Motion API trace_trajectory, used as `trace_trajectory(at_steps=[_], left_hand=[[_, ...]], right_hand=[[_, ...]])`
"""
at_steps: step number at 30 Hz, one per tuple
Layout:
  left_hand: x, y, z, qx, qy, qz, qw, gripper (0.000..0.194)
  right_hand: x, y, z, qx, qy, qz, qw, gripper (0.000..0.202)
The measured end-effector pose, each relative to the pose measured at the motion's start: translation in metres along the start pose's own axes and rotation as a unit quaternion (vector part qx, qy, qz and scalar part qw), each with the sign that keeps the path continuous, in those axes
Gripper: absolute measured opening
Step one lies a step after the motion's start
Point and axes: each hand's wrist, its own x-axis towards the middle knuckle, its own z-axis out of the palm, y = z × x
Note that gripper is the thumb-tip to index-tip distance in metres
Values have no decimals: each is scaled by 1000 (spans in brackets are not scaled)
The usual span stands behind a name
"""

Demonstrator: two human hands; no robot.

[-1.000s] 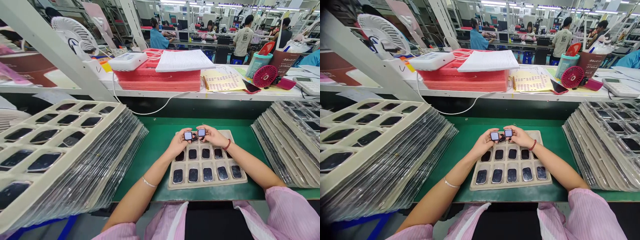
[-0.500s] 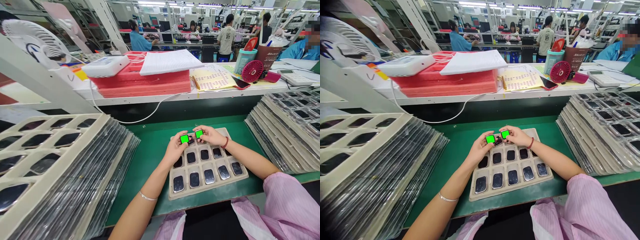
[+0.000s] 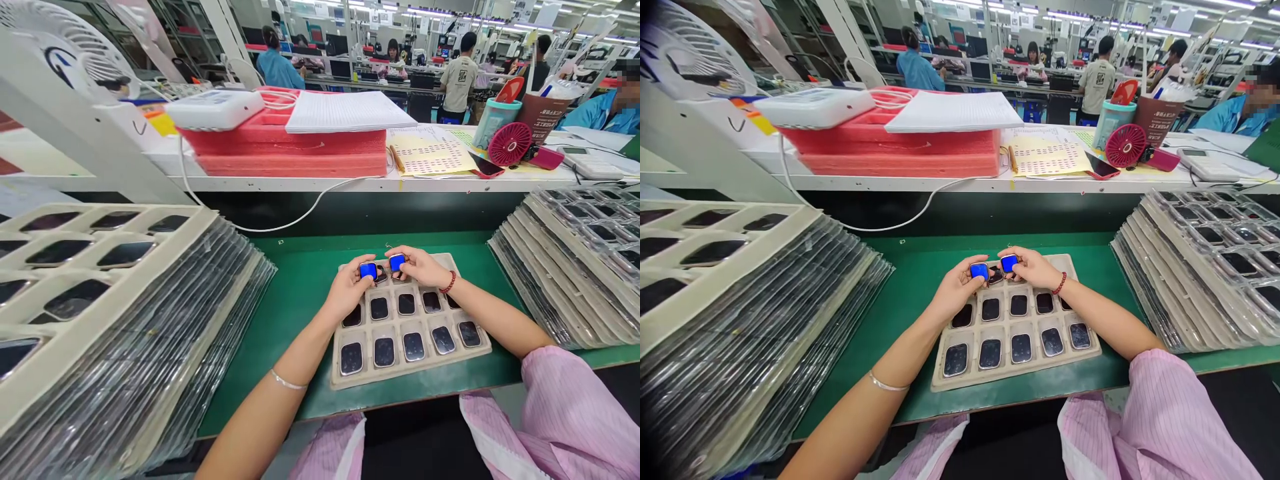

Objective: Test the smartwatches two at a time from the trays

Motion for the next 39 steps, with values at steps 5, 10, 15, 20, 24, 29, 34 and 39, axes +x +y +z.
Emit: trace_trajectory(at_steps=[5, 10, 15, 20, 24, 29, 34, 39], left_hand=[[-2, 2, 0, 0, 6, -1, 1000, 60], [-2, 0, -1, 7, 10, -6, 1000, 55], [-4, 4, -1, 15, 6, -16, 1000, 37], [-5, 8, 0, 16, 4, -15, 1000, 42], [-5, 10, 2, 16, -1, -27, 1000, 35], [-4, 7, 2, 32, 8, -23, 999, 38], [-4, 5, -1, 26, 7, -41, 999, 42], [-5, 6, -3, 5, 1, -37, 999, 43]], right_hand=[[-1, 2, 0, 2, 1, -8, 1000, 50], [-2, 0, 0, 6, -5, -4, 1000, 53], [-3, -4, 1, 2, 5, 16, 1000, 41], [-4, -7, 2, 8, 0, 19, 1000, 45], [-5, -11, 3, -5, 8, 31, 999, 34], [-6, -16, 5, 9, 12, 37, 999, 29], [-8, -18, 8, 6, 19, 11, 1000, 22], [-10, -20, 10, -15, 19, -9, 1000, 17]])
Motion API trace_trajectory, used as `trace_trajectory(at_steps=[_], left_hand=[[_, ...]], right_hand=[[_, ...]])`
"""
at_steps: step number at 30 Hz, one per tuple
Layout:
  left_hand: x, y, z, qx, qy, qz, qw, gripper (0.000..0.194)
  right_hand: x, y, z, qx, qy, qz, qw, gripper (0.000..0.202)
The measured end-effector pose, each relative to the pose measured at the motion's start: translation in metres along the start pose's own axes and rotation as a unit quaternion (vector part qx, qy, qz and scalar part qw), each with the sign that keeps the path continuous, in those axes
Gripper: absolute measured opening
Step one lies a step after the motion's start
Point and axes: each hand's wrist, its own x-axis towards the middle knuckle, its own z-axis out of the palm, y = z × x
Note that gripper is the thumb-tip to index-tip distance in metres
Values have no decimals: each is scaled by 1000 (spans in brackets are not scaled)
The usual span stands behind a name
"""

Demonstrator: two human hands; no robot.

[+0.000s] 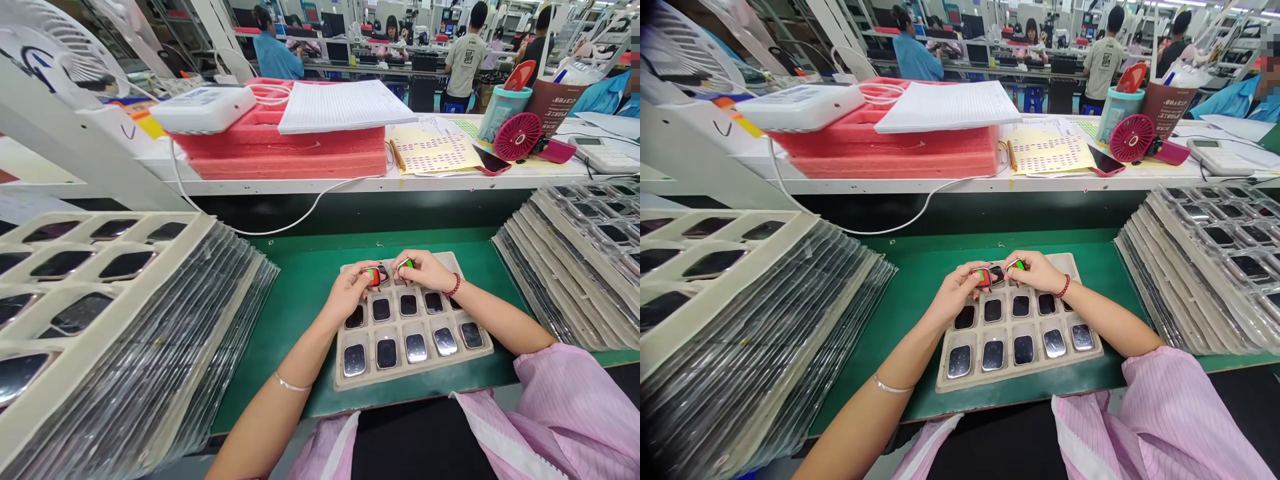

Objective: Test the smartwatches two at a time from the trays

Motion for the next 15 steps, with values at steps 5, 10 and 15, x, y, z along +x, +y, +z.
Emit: trace_trajectory(at_steps=[5, 10, 15], left_hand=[[0, -1, -1, -6, -7, 1, 1000, 48], [1, -3, -3, 5, -21, 5, 1000, 56], [2, -6, -1, -11, -23, 33, 999, 57]], right_hand=[[-3, -3, 2, -28, -2, -23, 999, 17], [-4, 0, 4, -26, -31, -31, 999, 27], [-2, 3, 2, -24, -38, -14, 999, 35]])
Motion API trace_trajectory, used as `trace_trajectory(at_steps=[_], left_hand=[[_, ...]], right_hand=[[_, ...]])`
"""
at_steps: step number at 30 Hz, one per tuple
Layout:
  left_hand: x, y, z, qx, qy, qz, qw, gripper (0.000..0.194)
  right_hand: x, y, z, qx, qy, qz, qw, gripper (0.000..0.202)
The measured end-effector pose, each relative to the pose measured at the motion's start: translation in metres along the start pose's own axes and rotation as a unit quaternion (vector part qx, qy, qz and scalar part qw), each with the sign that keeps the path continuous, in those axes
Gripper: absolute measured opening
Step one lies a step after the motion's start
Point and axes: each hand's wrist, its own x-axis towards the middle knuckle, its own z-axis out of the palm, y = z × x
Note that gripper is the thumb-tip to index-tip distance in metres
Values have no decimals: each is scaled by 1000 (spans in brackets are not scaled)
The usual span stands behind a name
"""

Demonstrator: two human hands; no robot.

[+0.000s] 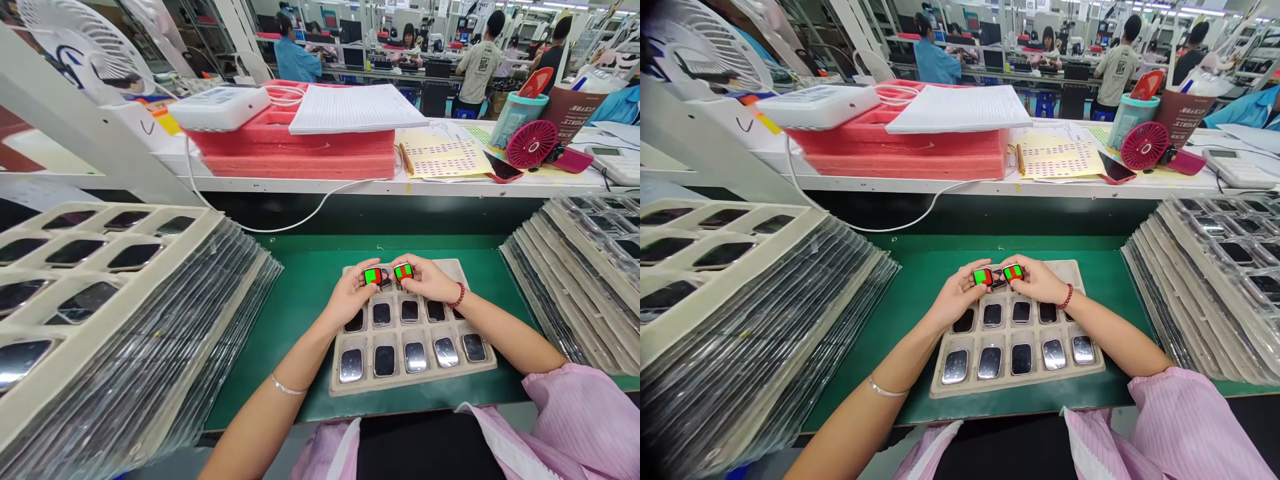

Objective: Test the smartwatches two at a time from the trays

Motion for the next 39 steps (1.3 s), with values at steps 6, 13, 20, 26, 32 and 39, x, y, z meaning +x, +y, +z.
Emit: trace_trajectory(at_steps=[6, 13, 20, 26, 32, 39], left_hand=[[-1, 1, 2, 10, 8, 7, 1000, 51], [-4, 6, 4, 20, 19, 11, 1000, 36], [-5, 9, 2, 50, 33, 4, 998, 23], [-7, 11, 2, 58, 19, -12, 998, 24], [-6, 8, 2, 54, 20, -14, 998, 23], [-5, 9, 5, 34, 23, 5, 999, 30]], right_hand=[[0, -1, -1, -32, 3, -1, 999, 37], [0, -4, -1, -32, 7, -15, 999, 31], [1, -4, 0, 7, -6, 14, 1000, 19], [1, -5, -2, 37, -7, 39, 999, 18], [2, -2, -5, 56, -9, 58, 997, 21], [3, 4, -5, 59, -9, 55, 997, 32]])
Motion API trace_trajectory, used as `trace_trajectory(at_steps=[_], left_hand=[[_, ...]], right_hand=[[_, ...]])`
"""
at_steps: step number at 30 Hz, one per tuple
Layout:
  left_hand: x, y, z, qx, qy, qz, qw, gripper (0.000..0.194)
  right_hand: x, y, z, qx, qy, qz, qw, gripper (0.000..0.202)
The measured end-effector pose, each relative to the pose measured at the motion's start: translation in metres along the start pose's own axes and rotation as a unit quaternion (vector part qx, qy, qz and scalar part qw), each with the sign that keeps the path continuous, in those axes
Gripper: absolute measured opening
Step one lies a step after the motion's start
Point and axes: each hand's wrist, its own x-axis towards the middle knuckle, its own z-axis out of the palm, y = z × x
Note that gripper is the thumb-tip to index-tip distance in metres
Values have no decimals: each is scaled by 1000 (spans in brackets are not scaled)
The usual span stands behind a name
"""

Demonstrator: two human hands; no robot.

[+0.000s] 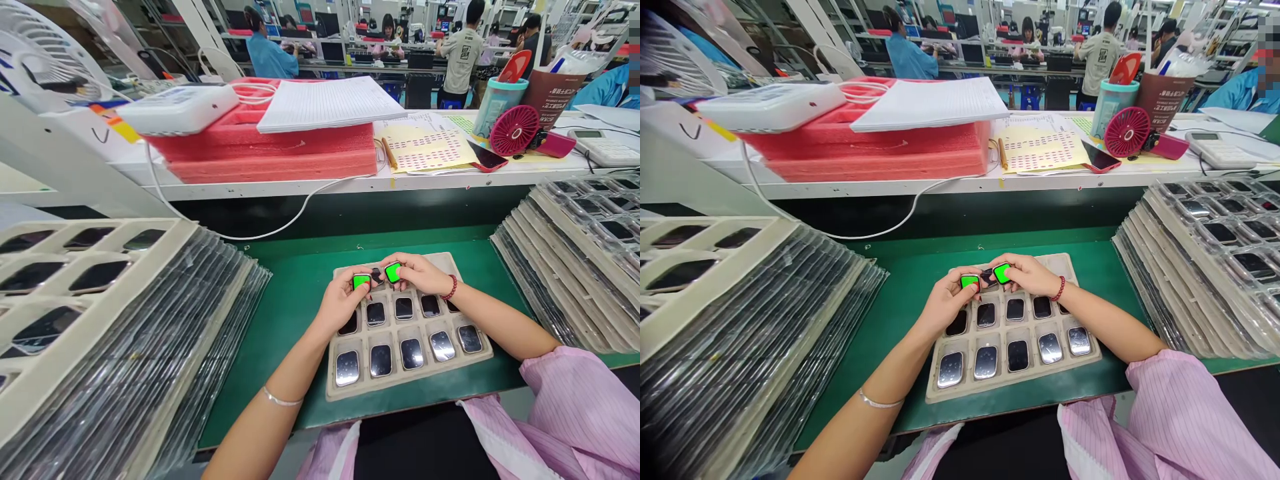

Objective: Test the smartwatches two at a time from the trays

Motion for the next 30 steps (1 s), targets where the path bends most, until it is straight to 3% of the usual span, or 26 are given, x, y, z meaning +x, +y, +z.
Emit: trace_trajectory(at_steps=[8, 17, 24, 30], left_hand=[[1, -4, 0, -2, -2, 10, 1000, 34], [1, -6, 1, 6, -5, 34, 999, 32], [-2, -1, 0, 6, -8, 14, 1000, 48], [-1, -1, 0, 4, 13, 10, 1000, 29]], right_hand=[[1, 4, 1, -2, -2, -22, 1000, 49], [-1, 0, 3, -40, -20, -46, 998, 48], [-1, -1, 2, -53, -14, -65, 996, 47], [0, 4, 2, -38, -15, -53, 998, 41]])
